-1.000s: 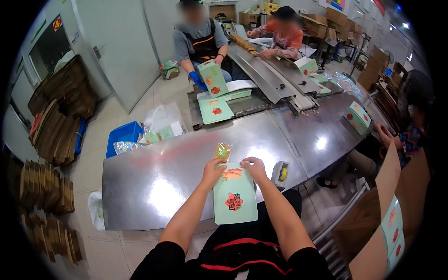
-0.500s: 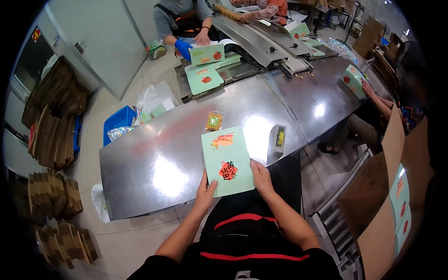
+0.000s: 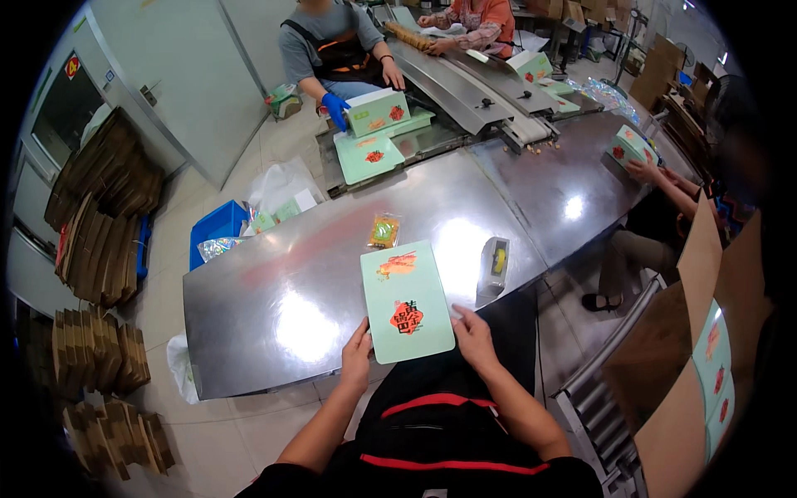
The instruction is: The person places trays of individually wrapped snacks into light green boxes, closes the lids, and moves the sealed boxes into a larger cardboard carton. The process repeats with multiple boxes on a metal worktable.
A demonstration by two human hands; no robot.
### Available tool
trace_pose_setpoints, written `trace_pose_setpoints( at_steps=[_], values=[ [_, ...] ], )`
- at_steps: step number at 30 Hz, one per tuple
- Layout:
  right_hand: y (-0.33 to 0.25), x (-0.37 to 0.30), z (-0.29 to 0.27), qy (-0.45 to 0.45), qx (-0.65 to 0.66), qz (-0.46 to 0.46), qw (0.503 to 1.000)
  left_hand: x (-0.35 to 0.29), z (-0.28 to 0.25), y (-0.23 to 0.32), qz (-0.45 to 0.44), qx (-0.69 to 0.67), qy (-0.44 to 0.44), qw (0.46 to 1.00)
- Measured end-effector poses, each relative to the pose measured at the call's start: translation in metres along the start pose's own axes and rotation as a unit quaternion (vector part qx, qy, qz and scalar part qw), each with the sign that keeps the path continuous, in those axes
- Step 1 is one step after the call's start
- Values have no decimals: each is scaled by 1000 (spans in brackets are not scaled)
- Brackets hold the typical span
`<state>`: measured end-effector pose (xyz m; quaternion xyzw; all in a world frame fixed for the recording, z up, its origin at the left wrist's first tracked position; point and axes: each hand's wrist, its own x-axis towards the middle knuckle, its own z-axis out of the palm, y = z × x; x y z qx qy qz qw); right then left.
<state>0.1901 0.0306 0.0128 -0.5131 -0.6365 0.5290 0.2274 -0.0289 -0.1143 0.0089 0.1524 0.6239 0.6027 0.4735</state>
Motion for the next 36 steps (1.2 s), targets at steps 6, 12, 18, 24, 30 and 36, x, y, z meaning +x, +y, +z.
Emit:
trace_pose_setpoints(
  at_steps=[6, 12, 18, 24, 30, 36],
  values=[
    [25, -2, 7, -38, 78, -63, 994, 8, -4, -27, 15, 57, 8, 998],
    [-2, -14, 8, 17, -172, -45, 984, -5, 4, -29, 137, 286, 29, 948],
    [0, -13, 7, 38, -174, -106, 978, -9, 14, -23, 136, 262, 44, 954],
    [48, 38, 16, 17, 45, -95, 994, 3, 6, -48, 181, 202, 8, 962],
    [2, 18, 12, 43, -277, -142, 949, -9, 9, -47, 196, 259, 28, 945],
    [7, 18, 15, 91, -281, -193, 935, -9, 9, -27, 269, 253, -4, 929]
  ],
)
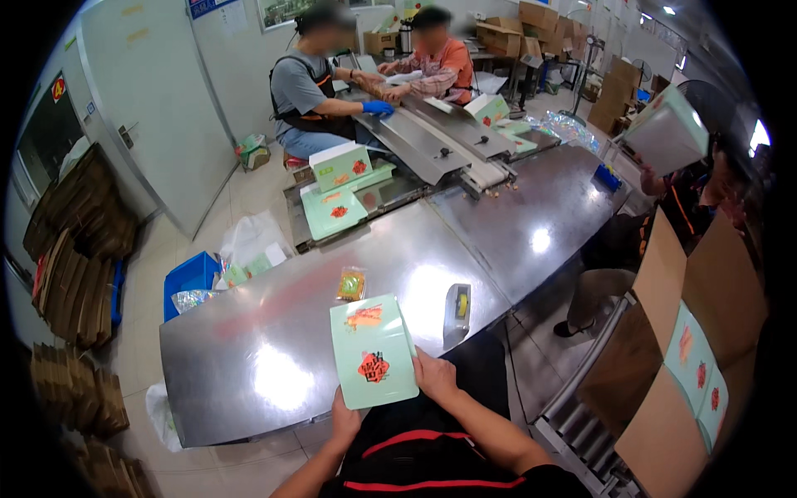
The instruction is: The person places trays of individually wrapped snacks into light green boxes, closes the lids, and moves the sealed boxes into a larger cardboard carton. The process repeats with multiple boxes on a metal worktable.
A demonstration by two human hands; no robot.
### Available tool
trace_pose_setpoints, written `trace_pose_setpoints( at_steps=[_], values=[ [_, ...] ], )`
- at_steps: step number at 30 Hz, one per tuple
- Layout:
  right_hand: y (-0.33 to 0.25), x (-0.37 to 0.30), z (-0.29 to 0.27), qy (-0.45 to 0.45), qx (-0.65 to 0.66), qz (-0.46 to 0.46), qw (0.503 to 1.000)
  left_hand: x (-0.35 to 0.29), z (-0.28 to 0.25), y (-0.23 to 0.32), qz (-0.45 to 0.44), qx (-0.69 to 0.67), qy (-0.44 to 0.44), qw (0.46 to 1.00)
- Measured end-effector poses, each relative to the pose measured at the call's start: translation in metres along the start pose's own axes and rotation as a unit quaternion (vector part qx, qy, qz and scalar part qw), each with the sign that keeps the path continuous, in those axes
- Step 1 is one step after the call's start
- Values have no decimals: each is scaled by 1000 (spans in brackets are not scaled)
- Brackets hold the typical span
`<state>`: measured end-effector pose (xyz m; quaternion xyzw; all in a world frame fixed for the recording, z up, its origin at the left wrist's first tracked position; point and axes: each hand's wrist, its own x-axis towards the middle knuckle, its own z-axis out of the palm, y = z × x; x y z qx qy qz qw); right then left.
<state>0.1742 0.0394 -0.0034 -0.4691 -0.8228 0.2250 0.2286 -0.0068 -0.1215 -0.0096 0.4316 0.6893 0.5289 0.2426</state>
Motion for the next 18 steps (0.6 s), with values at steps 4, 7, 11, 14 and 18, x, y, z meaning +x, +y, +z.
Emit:
trace_pose_setpoints(
  at_steps=[4, 7, 11, 14, 18],
  values=[
    [5, 4, 8, -10, -12, -8, 1000, 7, 3, -4, -86, 9, 9, 996],
    [-3, 5, -5, -42, 6, 17, 999, 7, 4, 3, -105, 41, 24, 993],
    [9, 30, 4, -29, 133, 85, 987, 7, 1, -8, -62, 44, 12, 997],
    [20, 58, 21, -19, 199, 93, 975, 9, 2, -2, -76, 57, 13, 995],
    [2, 59, 13, -46, 83, 106, 990, 3, 4, -10, -77, 39, 16, 996]
  ],
)
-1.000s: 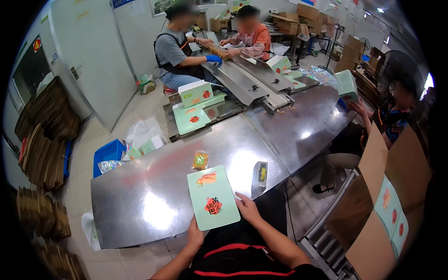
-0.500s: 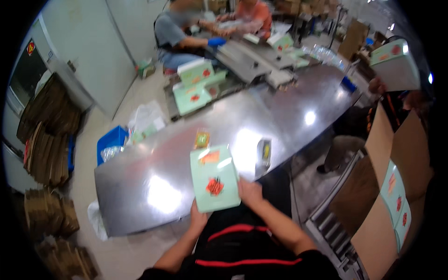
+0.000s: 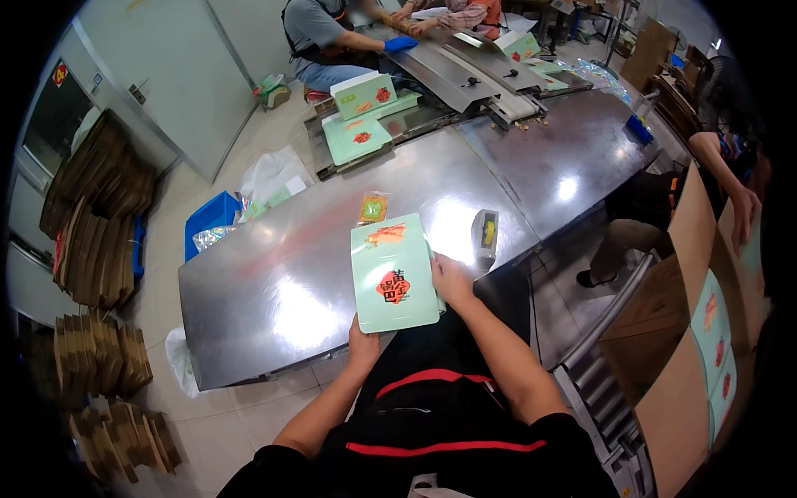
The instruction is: The person places trays of individually wrapped snacks into light green boxes, closes the lids, and moves the sealed boxes into a larger cardboard carton. The process repeats with multiple boxes on a metal worktable.
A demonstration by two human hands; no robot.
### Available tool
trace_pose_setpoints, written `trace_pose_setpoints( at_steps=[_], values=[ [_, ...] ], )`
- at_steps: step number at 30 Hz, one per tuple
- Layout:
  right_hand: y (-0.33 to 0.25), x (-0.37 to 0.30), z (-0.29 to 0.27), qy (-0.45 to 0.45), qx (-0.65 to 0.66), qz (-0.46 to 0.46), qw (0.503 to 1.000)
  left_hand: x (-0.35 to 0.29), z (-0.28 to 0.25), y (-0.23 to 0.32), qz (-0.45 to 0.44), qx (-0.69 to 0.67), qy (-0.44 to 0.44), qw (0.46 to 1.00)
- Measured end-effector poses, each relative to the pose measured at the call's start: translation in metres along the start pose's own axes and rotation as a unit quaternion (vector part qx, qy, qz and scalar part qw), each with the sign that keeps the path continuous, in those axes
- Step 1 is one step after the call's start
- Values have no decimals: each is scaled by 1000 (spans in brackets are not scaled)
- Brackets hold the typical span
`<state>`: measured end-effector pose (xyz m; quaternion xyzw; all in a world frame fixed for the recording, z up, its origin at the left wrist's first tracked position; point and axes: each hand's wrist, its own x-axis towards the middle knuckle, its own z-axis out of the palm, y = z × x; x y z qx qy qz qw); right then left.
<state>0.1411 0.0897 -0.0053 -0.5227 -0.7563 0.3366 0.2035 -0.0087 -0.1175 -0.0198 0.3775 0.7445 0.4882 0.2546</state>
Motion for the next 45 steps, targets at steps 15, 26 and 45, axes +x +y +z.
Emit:
trace_pose_setpoints(
  at_steps=[15, 26, 45],
  values=[
    [-27, -87, -66, -122, 338, -24, 933, -2, -53, 61, -97, -270, -121, 950],
    [-32, -68, -76, -70, 260, -233, 934, 20, -48, 80, 284, 134, 34, 949],
    [-15, -53, -97, -37, 24, -371, 928, 2, -33, 15, 66, -38, -74, 994]
  ],
)
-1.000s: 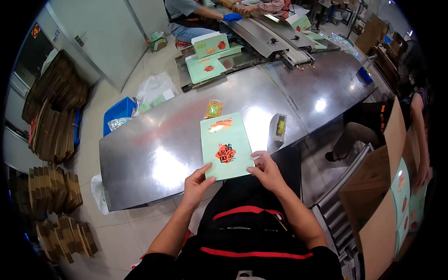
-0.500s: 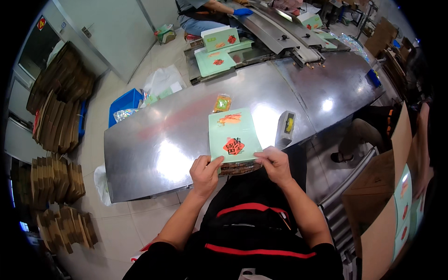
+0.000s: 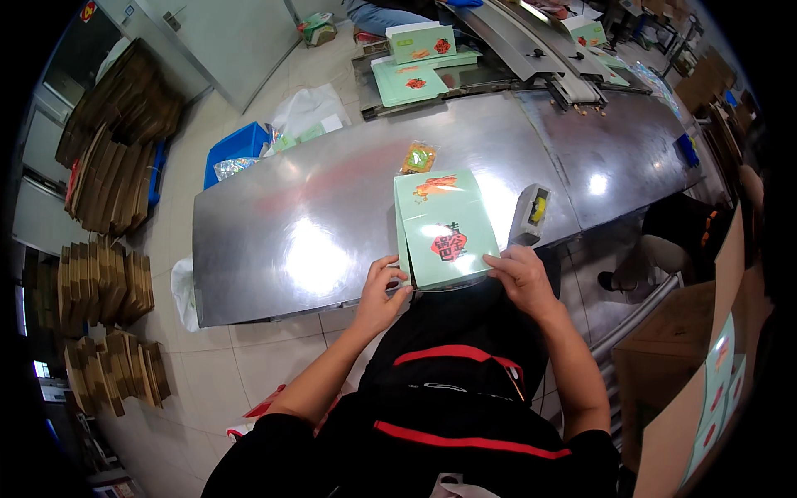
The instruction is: The person places trays of individually wrapped snacks into light green boxes, closes the lids, and moves the sealed boxes into a larger cardboard carton. The process repeats with multiple boxes on a metal worktable.
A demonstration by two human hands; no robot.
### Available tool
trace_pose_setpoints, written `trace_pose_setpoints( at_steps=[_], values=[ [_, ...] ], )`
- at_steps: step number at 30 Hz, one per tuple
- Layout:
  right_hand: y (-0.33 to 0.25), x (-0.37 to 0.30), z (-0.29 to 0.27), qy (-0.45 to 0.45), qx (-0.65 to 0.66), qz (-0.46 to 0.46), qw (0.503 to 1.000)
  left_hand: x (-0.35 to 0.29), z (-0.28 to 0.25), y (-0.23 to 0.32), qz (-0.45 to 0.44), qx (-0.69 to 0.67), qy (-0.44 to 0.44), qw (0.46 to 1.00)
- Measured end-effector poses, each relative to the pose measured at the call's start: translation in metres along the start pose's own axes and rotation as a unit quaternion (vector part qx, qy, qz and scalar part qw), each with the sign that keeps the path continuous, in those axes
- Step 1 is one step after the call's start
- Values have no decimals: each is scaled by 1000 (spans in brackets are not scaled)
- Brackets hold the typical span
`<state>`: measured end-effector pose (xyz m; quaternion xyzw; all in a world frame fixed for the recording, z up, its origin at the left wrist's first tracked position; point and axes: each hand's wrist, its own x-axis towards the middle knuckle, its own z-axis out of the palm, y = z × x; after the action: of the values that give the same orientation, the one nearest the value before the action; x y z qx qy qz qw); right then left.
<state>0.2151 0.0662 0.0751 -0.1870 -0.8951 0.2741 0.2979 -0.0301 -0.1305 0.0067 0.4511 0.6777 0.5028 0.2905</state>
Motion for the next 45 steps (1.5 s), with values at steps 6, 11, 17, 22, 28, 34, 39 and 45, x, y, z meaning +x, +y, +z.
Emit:
trace_pose_setpoints(
  at_steps=[6, 11, 17, 22, 28, 34, 39, 45],
  values=[
    [3, -7, 10, -24, 14, -11, 1000, -2, -3, -5, -13, -23, -5, 1000],
    [3, -15, 18, -17, 19, -8, 1000, 0, -6, -9, -51, -74, -10, 996],
    [6, -17, 24, -12, 28, -29, 999, 5, -12, -11, -113, -137, -31, 984],
    [13, -22, 30, -13, 41, -31, 999, 7, -16, -13, -149, -182, -51, 971],
    [15, -21, 29, -16, 45, -42, 998, 17, -22, -24, -170, -188, -81, 964],
    [18, -15, 28, -43, 44, -89, 994, 30, -27, -34, -223, -267, -132, 928],
    [18, -16, 30, -28, 36, -86, 995, 36, -29, -32, -207, -234, -160, 936],
    [17, -16, 31, -35, 20, -71, 997, 42, -34, -8, -115, -118, -135, 977]
  ],
)
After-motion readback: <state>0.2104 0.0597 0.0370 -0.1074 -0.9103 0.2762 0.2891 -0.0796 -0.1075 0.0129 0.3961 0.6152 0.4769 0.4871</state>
